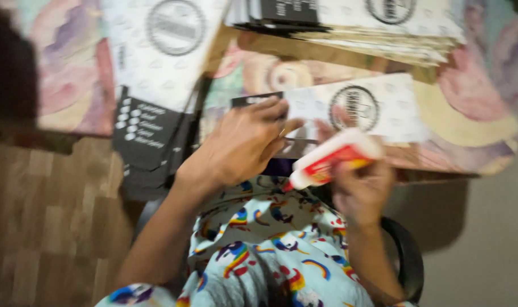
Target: The person applies glue from a bottle to the edges of paper shawarma wraps and folds them to seal the packaging.
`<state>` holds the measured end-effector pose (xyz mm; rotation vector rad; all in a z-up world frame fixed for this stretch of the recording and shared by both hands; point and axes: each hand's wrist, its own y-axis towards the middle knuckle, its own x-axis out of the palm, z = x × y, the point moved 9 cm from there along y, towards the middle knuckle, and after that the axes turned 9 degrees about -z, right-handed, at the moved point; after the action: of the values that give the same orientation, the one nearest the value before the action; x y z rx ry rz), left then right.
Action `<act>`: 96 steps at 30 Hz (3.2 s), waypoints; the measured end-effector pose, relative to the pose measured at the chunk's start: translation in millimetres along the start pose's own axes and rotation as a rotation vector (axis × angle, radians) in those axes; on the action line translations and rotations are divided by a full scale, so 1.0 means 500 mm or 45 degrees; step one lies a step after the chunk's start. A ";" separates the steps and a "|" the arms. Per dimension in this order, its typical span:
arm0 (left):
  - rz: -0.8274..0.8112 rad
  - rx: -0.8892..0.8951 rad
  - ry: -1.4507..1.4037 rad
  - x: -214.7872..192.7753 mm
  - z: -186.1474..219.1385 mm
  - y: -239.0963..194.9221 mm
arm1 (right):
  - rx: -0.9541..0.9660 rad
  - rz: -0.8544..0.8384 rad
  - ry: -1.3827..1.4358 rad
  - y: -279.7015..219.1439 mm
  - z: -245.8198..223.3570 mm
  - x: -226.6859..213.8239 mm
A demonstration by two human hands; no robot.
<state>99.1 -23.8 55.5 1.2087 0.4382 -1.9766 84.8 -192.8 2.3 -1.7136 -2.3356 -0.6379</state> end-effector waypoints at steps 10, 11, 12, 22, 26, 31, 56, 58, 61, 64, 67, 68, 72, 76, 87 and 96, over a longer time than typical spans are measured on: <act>0.201 0.058 0.229 0.063 0.024 -0.053 | -0.061 0.321 -0.310 -0.092 -0.085 -0.258; 0.276 0.069 0.223 0.053 0.030 -0.053 | -0.020 0.443 -0.338 -0.100 -0.097 -0.299; 0.350 0.079 0.221 0.042 0.036 -0.056 | 0.018 0.564 -0.363 -0.109 -0.108 -0.338; 0.653 0.075 0.186 -0.004 0.079 -0.111 | 0.602 0.431 -1.447 0.062 -0.234 -0.410; 0.895 -0.541 -0.040 -0.062 -0.023 -0.209 | -0.016 -0.070 -2.210 0.154 -0.246 -0.297; 1.267 -0.916 -0.174 -0.162 -0.085 -0.326 | -0.098 -0.289 -1.625 0.265 -0.183 -0.111; 0.569 0.055 0.286 0.035 0.030 -0.069 | -0.491 -0.765 -1.920 0.018 -0.160 -0.031; 0.552 0.050 0.276 0.038 0.027 -0.067 | -0.511 -0.746 -1.902 0.017 -0.166 -0.039; 0.558 0.063 0.295 0.035 0.029 -0.065 | -0.581 -0.765 -1.917 0.008 -0.170 -0.038; 0.568 0.069 0.295 0.030 0.033 -0.062 | -0.574 -0.748 -1.938 0.007 -0.171 -0.035; 0.598 0.056 0.287 0.021 0.035 -0.061 | -0.580 -0.740 -1.919 0.007 -0.175 -0.028; 0.622 0.056 0.277 0.015 0.037 -0.061 | -0.565 -0.736 -1.921 0.008 -0.175 -0.028; 0.646 0.000 0.234 0.012 0.028 -0.060 | -0.519 -0.735 -1.896 0.020 -0.180 -0.018; 0.598 0.013 0.269 0.017 0.028 -0.054 | -0.482 -0.755 -1.918 0.058 -0.176 -0.018; 0.624 0.041 0.214 0.014 0.033 -0.066 | 0.018 -1.011 -1.792 0.124 -0.067 -0.049; 0.544 -0.261 0.292 0.061 0.068 0.090 | -0.087 -1.090 -1.784 0.124 -0.068 -0.046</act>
<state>104.7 -87.2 50.3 1.2787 0.4415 -1.4051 146.6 -212.6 38.4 -1.1491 -4.0238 0.7840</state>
